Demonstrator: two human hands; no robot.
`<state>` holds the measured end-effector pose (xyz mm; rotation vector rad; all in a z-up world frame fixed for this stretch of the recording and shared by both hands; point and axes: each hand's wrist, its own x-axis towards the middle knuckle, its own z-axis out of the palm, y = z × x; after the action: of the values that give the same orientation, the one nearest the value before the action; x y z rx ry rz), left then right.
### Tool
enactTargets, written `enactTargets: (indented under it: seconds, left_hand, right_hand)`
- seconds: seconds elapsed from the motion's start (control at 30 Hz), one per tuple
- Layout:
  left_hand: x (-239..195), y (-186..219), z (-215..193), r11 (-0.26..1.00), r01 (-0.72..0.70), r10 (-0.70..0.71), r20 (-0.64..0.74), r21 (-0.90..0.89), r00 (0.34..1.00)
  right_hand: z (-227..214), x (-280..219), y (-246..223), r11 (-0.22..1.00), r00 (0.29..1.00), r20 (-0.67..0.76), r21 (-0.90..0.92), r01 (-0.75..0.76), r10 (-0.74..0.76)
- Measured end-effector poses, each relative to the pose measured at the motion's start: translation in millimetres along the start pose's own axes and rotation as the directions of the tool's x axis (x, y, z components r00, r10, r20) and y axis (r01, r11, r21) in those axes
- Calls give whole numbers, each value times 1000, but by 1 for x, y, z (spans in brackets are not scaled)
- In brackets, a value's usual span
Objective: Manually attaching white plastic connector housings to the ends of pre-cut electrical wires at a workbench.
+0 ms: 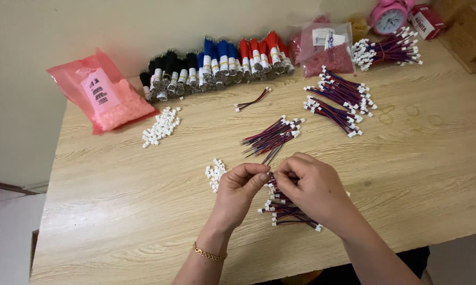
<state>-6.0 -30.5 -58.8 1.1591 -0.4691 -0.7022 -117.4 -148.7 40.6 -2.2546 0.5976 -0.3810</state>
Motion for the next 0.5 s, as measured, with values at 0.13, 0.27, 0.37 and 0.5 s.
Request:
enactTargets:
  seconds: [0.13, 0.27, 0.37, 0.5]
  left_hand:
    - [-1, 3, 2, 999, 1, -1, -3, 49, 1000]
    - [0, 0, 6, 999, 25, -24, -14, 30, 1000]
    - [1, 9, 11, 998, 43, -46, -59, -47, 997]
    - [4, 2, 12, 948, 99, -133, -98, -301, 986]
  right_hand:
    - [3, 2, 3, 998, 1000, 18, 56, -2, 1]
    - [4, 2, 7, 996, 999, 47, 84, -13, 9]
    - [0, 4, 4, 995, 999, 46, 101, -21, 17]
    - [-7, 0, -8, 985, 998, -16, 157, 69, -67]
